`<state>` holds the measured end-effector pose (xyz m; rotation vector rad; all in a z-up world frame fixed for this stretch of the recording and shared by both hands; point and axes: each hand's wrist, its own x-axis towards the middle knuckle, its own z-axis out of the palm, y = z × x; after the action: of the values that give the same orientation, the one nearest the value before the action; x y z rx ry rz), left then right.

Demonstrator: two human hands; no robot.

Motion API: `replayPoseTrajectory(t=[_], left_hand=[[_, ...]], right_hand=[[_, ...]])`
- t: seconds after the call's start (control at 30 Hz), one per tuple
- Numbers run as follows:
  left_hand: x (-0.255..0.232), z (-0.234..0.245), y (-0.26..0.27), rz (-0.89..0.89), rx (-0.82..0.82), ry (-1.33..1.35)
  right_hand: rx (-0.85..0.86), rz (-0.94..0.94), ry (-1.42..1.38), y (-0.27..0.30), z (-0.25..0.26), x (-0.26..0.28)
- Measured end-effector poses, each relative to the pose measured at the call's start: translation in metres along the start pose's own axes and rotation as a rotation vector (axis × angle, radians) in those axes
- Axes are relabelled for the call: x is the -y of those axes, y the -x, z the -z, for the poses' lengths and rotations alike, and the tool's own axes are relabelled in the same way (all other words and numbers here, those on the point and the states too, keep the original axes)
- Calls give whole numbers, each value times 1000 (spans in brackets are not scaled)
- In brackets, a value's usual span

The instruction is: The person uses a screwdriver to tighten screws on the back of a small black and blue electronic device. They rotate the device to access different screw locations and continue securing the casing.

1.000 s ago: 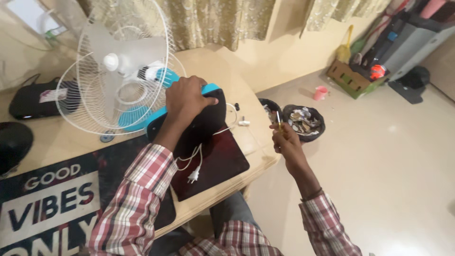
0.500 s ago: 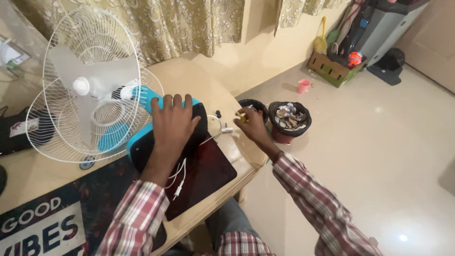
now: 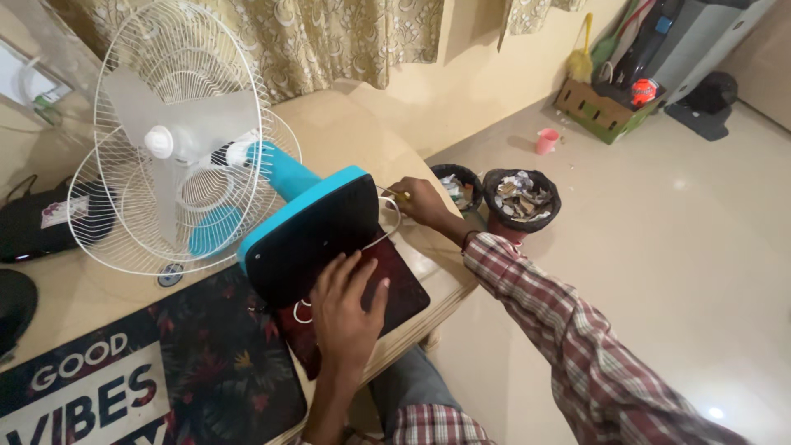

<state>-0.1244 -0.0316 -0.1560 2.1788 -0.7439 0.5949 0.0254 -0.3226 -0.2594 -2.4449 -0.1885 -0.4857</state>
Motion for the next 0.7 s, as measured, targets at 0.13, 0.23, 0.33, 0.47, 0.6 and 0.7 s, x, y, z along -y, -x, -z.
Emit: replayPoseTrajectory(t=[0.13,0.23,0.33,0.47,0.6,0.7], left_hand=[[5,-11,19,187,19,174],[7,-17,27,270,35,285],[10,-23,30,279,16,345],[14,-23,37,285,-24,407],[20,-21,48,343,16,425],[23,-21,58,422,21,511]], right_hand=[[79,116,-6,-10,-13,-13],[152,151,16,-17,-21,-20],[189,117,85,-26,-26,-19],[313,63,80,-30,-26,-6],[296,79,72,-26,-28,1],[272,73,126,-24,-28,2]])
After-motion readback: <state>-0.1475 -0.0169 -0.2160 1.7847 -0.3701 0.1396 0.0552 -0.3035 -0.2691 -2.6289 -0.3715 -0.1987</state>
